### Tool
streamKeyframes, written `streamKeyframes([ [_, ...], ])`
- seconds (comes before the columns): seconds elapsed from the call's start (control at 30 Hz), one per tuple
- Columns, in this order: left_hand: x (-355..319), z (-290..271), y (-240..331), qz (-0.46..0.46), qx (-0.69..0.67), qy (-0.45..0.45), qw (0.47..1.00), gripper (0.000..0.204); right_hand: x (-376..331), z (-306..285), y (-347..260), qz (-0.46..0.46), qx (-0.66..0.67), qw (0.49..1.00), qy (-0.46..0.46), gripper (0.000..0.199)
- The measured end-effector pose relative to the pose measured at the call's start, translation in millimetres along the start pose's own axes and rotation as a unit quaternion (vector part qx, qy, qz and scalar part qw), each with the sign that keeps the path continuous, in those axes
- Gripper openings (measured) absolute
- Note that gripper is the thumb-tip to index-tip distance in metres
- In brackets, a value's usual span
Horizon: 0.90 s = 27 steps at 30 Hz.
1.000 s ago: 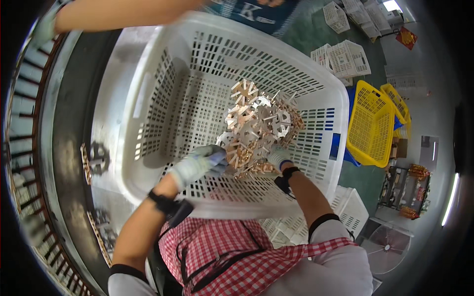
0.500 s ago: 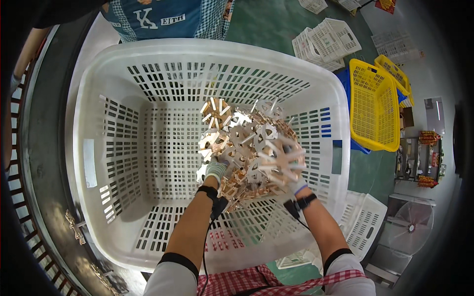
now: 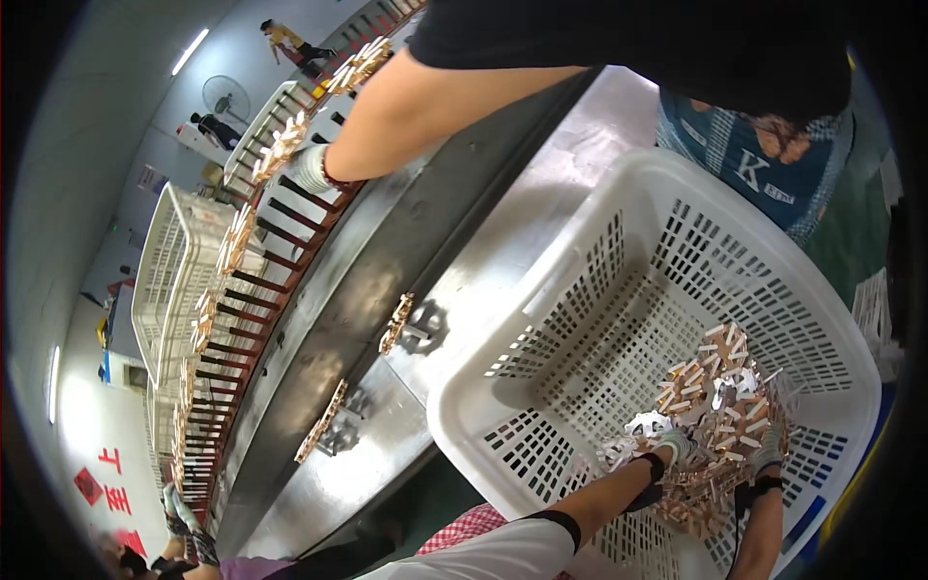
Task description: The person repeatedly picks up small white plastic components from a basket and attaches them to circular copper-colored bases on a conveyor line. They place the assembled units onto vertical pegs along the line and continue the cycle of picking, attaching, and placing.
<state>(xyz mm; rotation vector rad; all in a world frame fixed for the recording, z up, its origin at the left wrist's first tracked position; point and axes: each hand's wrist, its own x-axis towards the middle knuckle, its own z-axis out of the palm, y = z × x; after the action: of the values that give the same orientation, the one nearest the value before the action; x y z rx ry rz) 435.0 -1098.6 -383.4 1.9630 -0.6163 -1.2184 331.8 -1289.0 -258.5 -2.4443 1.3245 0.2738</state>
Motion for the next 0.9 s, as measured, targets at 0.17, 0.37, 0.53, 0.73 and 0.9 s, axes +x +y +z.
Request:
streamKeyframes([
  [0.17, -34.3, -16.2, 40.3, 0.007, -0.031, -0.032, 0.999, 0.046, -30.6, -27.9, 15.5, 0.022, 0.053, 0.998, 0.030, 0.052],
  [0.37, -52.2, -24.4, 43.9, 0.068, -0.148, 0.128, 0.978, 0.034, -84.4, -91.4, 7.5, -0.015, 0.192, 0.977, 0.093, 0.054],
  [0.53, -167.5, -118.6, 83.2, 0.114, -0.151, 0.137, 0.972, 0.036, -211.7, -140.6, -1.9, 0.006, 0.409, 0.899, 0.154, 0.056],
  [0.73, -342.4, -250.1, 28.6, 0.274, -0.421, 0.144, 0.853, 0.024, -298.4, -157.2, -81.8, -0.077, 0.601, 0.795, 0.012, 0.057],
  [0.9, -501.1, -301.0, -42.1, 0.203, -0.579, 0.158, 0.774, 0.055, -332.7, -107.0, -162.6, -0.104, 0.660, 0.714, -0.207, 0.059],
])
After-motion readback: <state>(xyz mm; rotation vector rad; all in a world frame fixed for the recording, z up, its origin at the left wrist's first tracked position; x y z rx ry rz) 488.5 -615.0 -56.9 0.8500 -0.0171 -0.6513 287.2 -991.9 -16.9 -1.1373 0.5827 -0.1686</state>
